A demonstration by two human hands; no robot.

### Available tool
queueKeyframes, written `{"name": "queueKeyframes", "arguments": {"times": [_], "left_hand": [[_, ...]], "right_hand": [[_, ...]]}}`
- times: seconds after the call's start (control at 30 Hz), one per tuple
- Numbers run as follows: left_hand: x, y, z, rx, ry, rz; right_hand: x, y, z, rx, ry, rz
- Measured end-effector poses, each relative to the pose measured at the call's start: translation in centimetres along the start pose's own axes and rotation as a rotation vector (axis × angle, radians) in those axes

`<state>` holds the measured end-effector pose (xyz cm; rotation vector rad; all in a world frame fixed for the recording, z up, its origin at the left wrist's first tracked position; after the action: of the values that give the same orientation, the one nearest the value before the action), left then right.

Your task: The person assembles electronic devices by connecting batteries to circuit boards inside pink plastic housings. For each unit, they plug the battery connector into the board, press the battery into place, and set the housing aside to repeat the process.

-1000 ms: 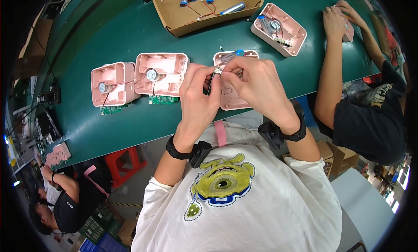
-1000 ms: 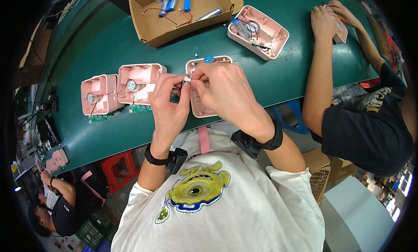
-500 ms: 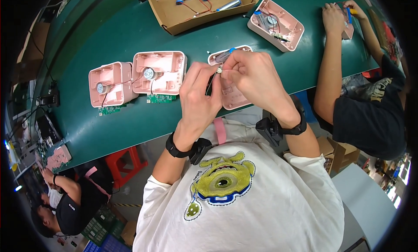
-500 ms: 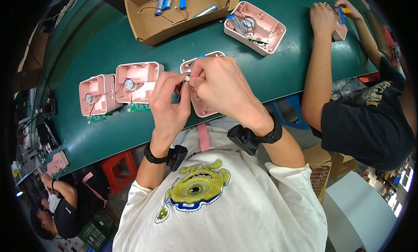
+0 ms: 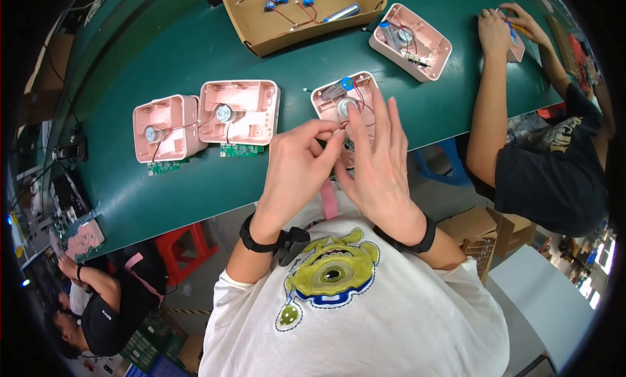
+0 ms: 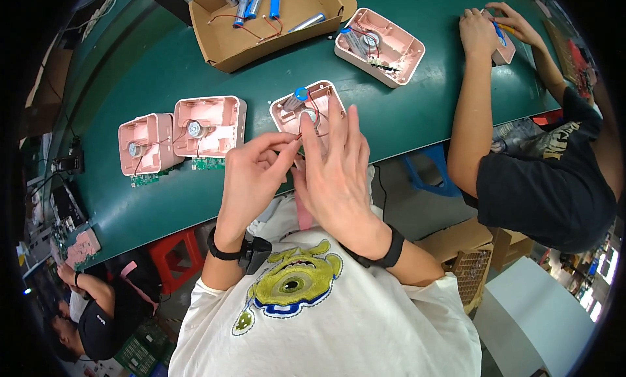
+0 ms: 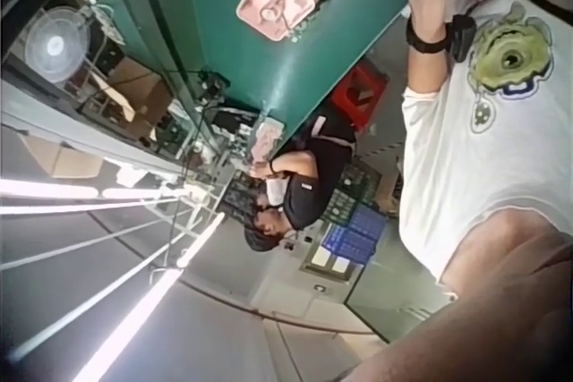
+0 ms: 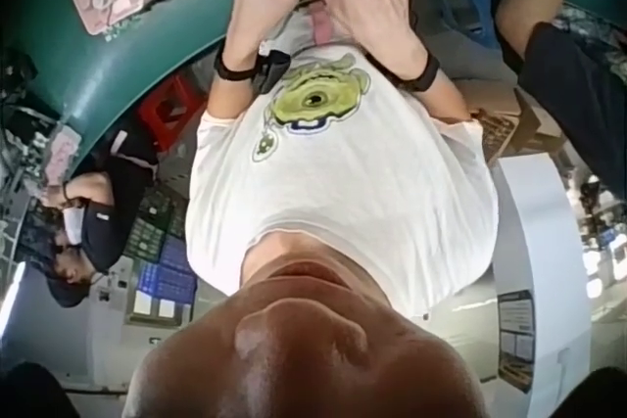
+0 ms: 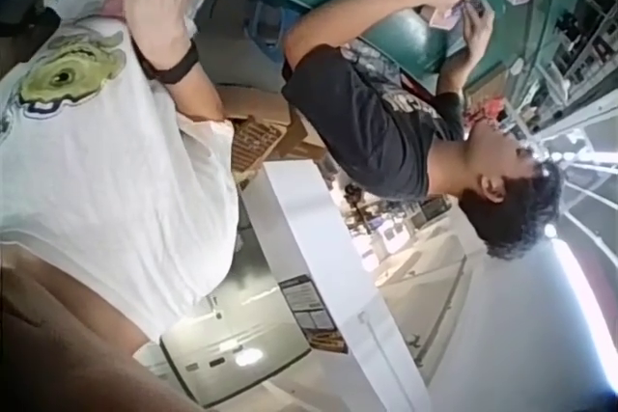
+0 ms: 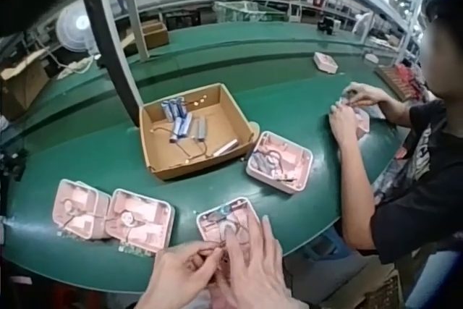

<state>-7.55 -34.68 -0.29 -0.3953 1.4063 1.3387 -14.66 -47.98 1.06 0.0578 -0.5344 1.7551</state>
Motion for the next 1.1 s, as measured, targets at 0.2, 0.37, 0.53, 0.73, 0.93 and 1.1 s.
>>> {"name": "queueKeyframes", "arguments": {"times": [0.2, 0.37, 0.53, 0.73, 0.93, 1.1], "left_hand": [[-0.7, 2.5, 2.2, -0.255, -0.153, -0.35], [0.9, 3.8, 5.1, -0.438, -0.212, -0.481], [3.5, 3.8, 8.7, -0.634, -0.261, -0.438], [3.5, 3.7, 7.7, -0.657, -0.354, -0.409], [4.1, 2.4, 6.0, -0.635, -0.552, -0.457], [4.7, 2.7, 5.5, -0.464, -0.515, -0.471]], "right_hand": [[-2.9, -0.4, -0.2, -0.025, -0.001, -0.007], [-5.8, -1.7, 1.0, 0.052, 0.161, 0.091], [-8.1, -1.5, 1.4, 0.081, 0.296, 0.039], [-10.6, -2.9, 1.3, 0.076, 0.308, -0.013], [-6.0, -4.0, 4.1, 0.044, 0.544, -0.045], [0.1, -5.1, 1.8, 0.033, -0.137, 0.244]]}}
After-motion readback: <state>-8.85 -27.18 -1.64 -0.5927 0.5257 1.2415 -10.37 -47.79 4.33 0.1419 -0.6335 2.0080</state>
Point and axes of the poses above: each hand's wrist, its own y-axis away from the middle knuckle, its own z-axis out of the back of the hand, x = y × z, the point moved 3 cm from there along -y, towards the middle knuckle, and after that the axes turned 15 degrees about z, right-handed, at the moved point
